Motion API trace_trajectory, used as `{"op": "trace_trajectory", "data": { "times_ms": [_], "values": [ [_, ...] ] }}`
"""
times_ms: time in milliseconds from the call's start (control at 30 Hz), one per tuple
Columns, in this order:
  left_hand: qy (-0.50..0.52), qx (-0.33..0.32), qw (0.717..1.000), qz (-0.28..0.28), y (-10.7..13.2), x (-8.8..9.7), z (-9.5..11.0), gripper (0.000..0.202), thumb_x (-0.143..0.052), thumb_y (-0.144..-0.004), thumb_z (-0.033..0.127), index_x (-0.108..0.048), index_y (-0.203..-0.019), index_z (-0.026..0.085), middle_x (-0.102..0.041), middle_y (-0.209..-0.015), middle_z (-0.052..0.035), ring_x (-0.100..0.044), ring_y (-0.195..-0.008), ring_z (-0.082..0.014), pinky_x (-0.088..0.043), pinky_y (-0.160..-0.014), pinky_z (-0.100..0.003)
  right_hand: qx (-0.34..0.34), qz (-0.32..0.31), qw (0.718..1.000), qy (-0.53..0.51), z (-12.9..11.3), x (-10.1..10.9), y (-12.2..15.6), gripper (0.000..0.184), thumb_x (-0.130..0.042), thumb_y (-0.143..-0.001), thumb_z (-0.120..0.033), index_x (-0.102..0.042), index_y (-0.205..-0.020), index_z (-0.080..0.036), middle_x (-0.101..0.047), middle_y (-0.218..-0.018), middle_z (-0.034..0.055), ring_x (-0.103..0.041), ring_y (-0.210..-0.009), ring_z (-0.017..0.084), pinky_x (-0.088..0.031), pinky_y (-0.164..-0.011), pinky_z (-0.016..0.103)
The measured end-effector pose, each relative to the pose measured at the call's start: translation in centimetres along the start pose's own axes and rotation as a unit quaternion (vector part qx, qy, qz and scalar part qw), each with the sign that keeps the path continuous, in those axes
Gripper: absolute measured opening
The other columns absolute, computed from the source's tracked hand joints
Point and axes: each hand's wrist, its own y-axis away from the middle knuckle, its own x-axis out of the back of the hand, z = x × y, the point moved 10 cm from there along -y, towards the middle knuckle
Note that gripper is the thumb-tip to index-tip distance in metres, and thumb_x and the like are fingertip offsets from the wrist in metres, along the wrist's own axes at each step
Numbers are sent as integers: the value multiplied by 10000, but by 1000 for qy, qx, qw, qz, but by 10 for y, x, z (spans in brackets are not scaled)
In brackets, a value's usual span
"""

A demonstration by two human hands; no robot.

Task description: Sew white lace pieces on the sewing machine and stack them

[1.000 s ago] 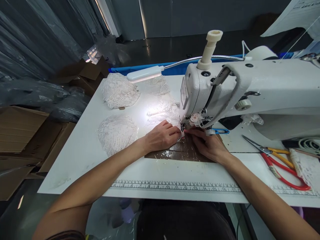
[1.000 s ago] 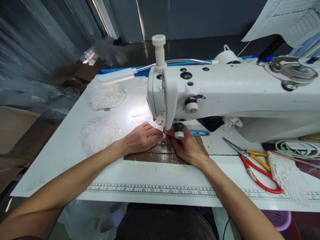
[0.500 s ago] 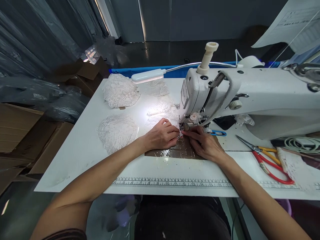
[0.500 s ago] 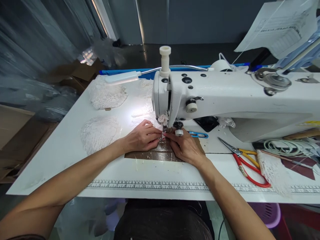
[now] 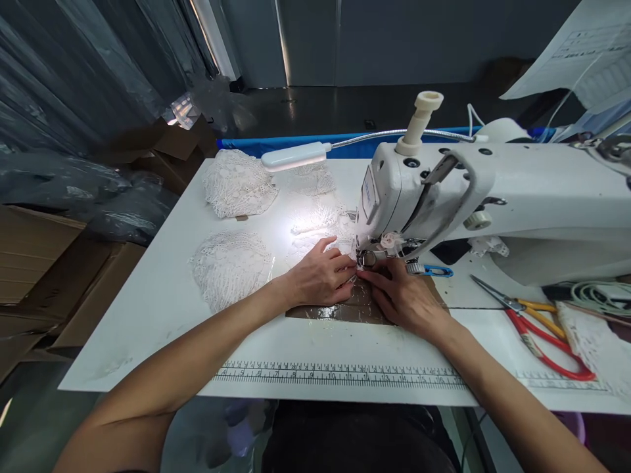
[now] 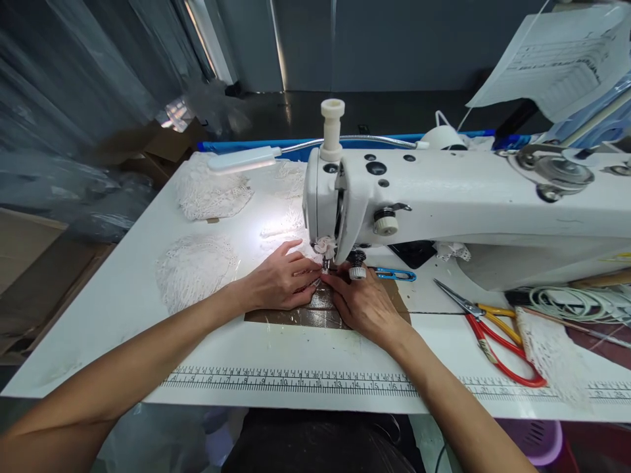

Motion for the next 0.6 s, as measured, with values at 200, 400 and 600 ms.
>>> {"op": "trace_trajectory", "data": {
  "times_ms": [200, 400, 600],
  "values": [
    [1, 19, 1000, -25, 1, -4, -7, 254, -484, -921, 321, -682, -981, 174, -641, -1119, -75, -592, -874, -195, -381, -1013, -521, -2, 3, 1000, 19, -4, -1, -4, 348, -403, -915, -196, -623, -1183, -171, -602, -1012, 158, -551, -911, 292, -458, -666, 380],
    [10, 30, 998, -63, 0, -9, -12, 318, -438, -950, 369, -662, -1046, 164, -619, -1150, -80, -570, -862, -197, -401, -969, -496, 1, -6, 998, 55, -8, -4, -7, 356, -386, -915, -169, -629, -1170, -123, -608, -1033, 202, -546, -962, 332, -442, -717, 422],
    [1, 40, 996, -77, 2, -11, -15, 384, -427, -948, 408, -603, -1165, 145, -601, -1168, -102, -564, -899, -217, -376, -993, -496, -67, -42, 997, -7, 12, -4, 2, 369, -400, -947, -280, -574, -1265, -213, -593, -1140, 148, -586, -874, 269, -474, -681, 382]
  ]
}}
